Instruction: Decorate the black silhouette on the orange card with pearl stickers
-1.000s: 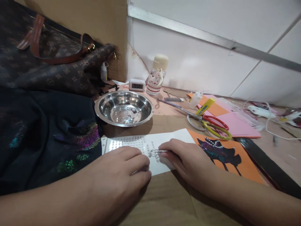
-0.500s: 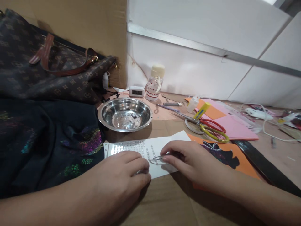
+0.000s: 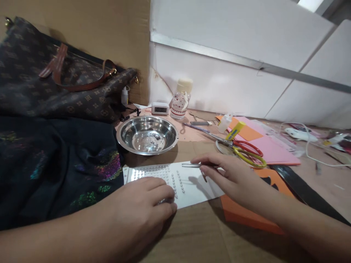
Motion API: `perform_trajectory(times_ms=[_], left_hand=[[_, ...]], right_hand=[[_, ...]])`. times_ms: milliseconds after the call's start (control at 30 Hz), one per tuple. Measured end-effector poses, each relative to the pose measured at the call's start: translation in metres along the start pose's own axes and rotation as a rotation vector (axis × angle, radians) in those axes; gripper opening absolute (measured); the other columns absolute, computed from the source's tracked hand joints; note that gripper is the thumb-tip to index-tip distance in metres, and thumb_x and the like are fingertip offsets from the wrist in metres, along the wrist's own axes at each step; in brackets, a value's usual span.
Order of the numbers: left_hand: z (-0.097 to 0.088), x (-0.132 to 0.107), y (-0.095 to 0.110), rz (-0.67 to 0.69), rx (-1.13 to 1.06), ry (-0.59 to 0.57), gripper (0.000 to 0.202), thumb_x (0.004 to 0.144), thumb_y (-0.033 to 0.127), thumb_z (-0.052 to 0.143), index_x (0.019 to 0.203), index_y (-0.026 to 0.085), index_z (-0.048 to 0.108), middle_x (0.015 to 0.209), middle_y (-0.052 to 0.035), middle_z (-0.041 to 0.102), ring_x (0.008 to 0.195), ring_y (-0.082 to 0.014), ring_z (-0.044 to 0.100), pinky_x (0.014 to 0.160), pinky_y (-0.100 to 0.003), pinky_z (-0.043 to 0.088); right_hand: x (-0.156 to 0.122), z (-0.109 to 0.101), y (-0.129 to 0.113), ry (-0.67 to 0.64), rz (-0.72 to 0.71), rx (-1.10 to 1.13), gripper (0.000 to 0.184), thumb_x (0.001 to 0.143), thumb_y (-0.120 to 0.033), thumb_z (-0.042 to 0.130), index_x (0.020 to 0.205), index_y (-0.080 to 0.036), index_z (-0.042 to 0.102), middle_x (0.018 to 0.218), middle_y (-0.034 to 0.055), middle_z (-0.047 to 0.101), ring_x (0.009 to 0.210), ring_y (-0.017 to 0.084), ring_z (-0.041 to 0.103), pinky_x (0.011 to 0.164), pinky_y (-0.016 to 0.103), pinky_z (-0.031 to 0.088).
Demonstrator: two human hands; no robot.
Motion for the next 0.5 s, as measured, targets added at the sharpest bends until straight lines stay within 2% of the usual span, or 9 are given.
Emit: perform_trajectory(times_ms=[67,133,233,300,367,467,500], left_hand=[[-0.002,0.000,0.002,0.028,-0.008,0.005,0.023,0.095,0.007,0.050,0.093,0.018,0.069,0.087,-0.0053,0.068,0.080,-0.0206,0.062,0.070,-0.031,0.052],[-0.005,-0.001,0.003,0.050,0.003,0.028,0.022,0.095,0.008,0.050,0.094,0.019,0.069,0.087,-0.0052,0.069,0.078,-0.0200,0.063,0.069,-0.030,0.053],[-0.011,0.000,0.003,0.088,0.003,0.130,0.027,0.097,0.008,0.043,0.096,0.020,0.067,0.088,-0.0047,0.072,0.072,-0.0177,0.064,0.065,-0.027,0.054],[-0.013,0.000,0.000,0.094,-0.027,0.181,0.032,0.097,0.007,0.038,0.095,0.020,0.067,0.088,-0.0038,0.073,0.069,-0.0160,0.066,0.061,-0.024,0.054],[-0.011,0.000,-0.007,0.055,-0.029,0.176,0.030,0.095,0.007,0.041,0.094,0.020,0.068,0.090,-0.0037,0.074,0.071,-0.0161,0.069,0.062,-0.023,0.056],[-0.012,-0.002,-0.019,-0.049,0.091,0.186,0.017,0.089,0.016,0.057,0.100,0.018,0.070,0.105,-0.0105,0.075,0.089,-0.0259,0.073,0.075,-0.035,0.062],[-0.012,-0.004,-0.022,-0.079,0.140,0.192,0.021,0.087,0.021,0.062,0.107,0.017,0.069,0.112,-0.0141,0.073,0.096,-0.0305,0.073,0.080,-0.042,0.062]], right_hand=[[0.004,-0.008,0.013,0.047,0.014,-0.083,0.027,0.095,-0.017,0.053,0.112,-0.023,0.073,0.106,0.0055,0.080,0.094,0.022,0.074,0.080,0.035,0.056],[0.005,-0.013,0.032,0.072,0.098,-0.140,0.026,0.095,-0.018,0.055,0.114,-0.022,0.073,0.106,0.0062,0.080,0.094,0.023,0.074,0.082,0.037,0.057],[0.001,-0.024,0.055,0.090,0.165,-0.178,0.023,0.095,-0.025,0.059,0.114,-0.022,0.072,0.109,0.0064,0.079,0.098,0.024,0.074,0.085,0.039,0.059],[-0.006,-0.037,0.066,0.123,0.183,-0.218,0.024,0.096,-0.029,0.057,0.114,-0.021,0.071,0.115,0.0076,0.077,0.106,0.025,0.072,0.091,0.041,0.057],[-0.016,-0.054,0.079,0.165,0.222,-0.263,0.024,0.098,-0.029,0.054,0.113,-0.020,0.070,0.115,0.0088,0.077,0.106,0.026,0.071,0.092,0.043,0.056],[-0.027,-0.077,0.104,0.177,0.295,-0.318,0.027,0.096,-0.025,0.052,0.117,-0.020,0.069,0.110,0.0106,0.077,0.101,0.028,0.072,0.088,0.046,0.056],[-0.029,-0.080,0.114,0.158,0.313,-0.325,0.028,0.095,-0.024,0.054,0.118,-0.020,0.069,0.110,0.0111,0.077,0.100,0.029,0.073,0.087,0.046,0.057]])
Point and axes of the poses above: each hand's wrist, its own x-axis towards the middle knuckle, its own z-axis out of the palm, y = z × x, the point moved 8 cm from there along x, towards the middle knuckle
